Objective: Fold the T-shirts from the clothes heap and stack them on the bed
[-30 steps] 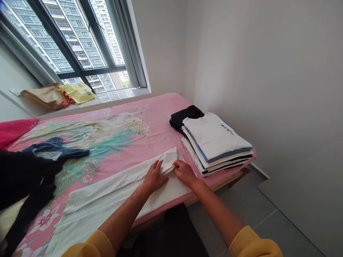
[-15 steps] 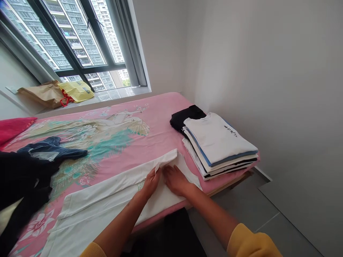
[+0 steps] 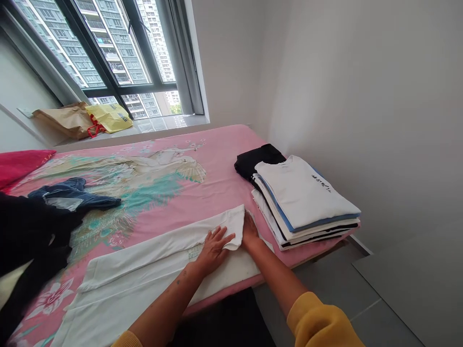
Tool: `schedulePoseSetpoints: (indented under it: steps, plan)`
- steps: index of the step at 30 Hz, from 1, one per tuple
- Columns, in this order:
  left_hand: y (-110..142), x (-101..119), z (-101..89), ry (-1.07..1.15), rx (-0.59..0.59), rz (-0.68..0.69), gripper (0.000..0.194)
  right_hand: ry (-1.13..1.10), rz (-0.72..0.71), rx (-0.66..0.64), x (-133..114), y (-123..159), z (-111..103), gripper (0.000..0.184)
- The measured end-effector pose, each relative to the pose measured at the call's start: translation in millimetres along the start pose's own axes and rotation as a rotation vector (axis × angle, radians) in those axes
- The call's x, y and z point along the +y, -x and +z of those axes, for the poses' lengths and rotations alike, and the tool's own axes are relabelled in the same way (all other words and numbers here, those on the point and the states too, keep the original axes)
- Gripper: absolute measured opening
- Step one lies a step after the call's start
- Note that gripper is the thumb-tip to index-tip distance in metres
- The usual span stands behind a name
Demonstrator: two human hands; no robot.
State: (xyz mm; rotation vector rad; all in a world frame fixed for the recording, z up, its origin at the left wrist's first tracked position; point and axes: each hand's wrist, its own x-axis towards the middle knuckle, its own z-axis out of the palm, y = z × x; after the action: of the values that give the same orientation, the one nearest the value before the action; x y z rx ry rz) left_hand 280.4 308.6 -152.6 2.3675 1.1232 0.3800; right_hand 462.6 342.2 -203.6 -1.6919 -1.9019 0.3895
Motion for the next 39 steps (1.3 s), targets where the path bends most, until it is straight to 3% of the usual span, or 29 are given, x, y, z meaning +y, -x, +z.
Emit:
schedulePoseSetpoints:
  steps: [3, 6, 8, 10, 13, 18, 22, 25, 31, 39]
  plan:
    - [-6.7, -2.9, -13.6, 0.098, 0.015, 0.028, 0.036, -0.029, 0.078, 0.131, 3.4, 7.9, -4.2, 0.042]
    - [-20.3, -17.7, -23.0, 0.131, 0.215, 0.001, 0.033, -0.105, 0.08, 0.27, 7.0, 10.9, -16.4, 0.027]
    - [-30.3, -31.3, -22.8, 0.098, 0.297, -0.032, 0.033, -0.131, 0.102, 0.328, 11.2, 7.9, -26.7, 0.027]
    - [-38.0, -44.1, -17.7, 0.075, 0.296, -0.034, 0.034, -0.159, 0.132, 0.367, 17.0, -0.4, -36.0, 0.027]
    - [-42.8, -58.2, -6.0, 0.051, 0.275, -0.012, 0.037, -0.222, 0.138, 0.334, 27.2, -21.7, -44.6, 0.026]
    - [-39.8, -70.6, 7.4, -0.025, 0.283, 0.033, 0.038, -0.321, 0.157, 0.117, 39.0, -57.5, -46.9, 0.03]
    - [-39.2, -76.2, 11.7, -0.042, 0.311, 0.051, 0.037, -0.401, 0.189, -0.051, 38.3, -67.9, -46.7, 0.024]
    - [-39.9, -79.2, 14.4, -0.044, 0.333, 0.051, 0.036, -0.435, 0.204, -0.104, 36.1, -68.3, -46.2, 0.018]
    - [-39.3, -80.9, 17.3, -0.039, 0.349, 0.062, 0.037, -0.388, 0.207, -0.066, 33.8, -69.2, -43.9, 0.014]
    - [-37.4, -81.0, 18.0, -0.059, 0.353, 0.053, 0.038, -0.298, 0.327, 0.12, 43.1, -68.0, -37.7, 0.011]
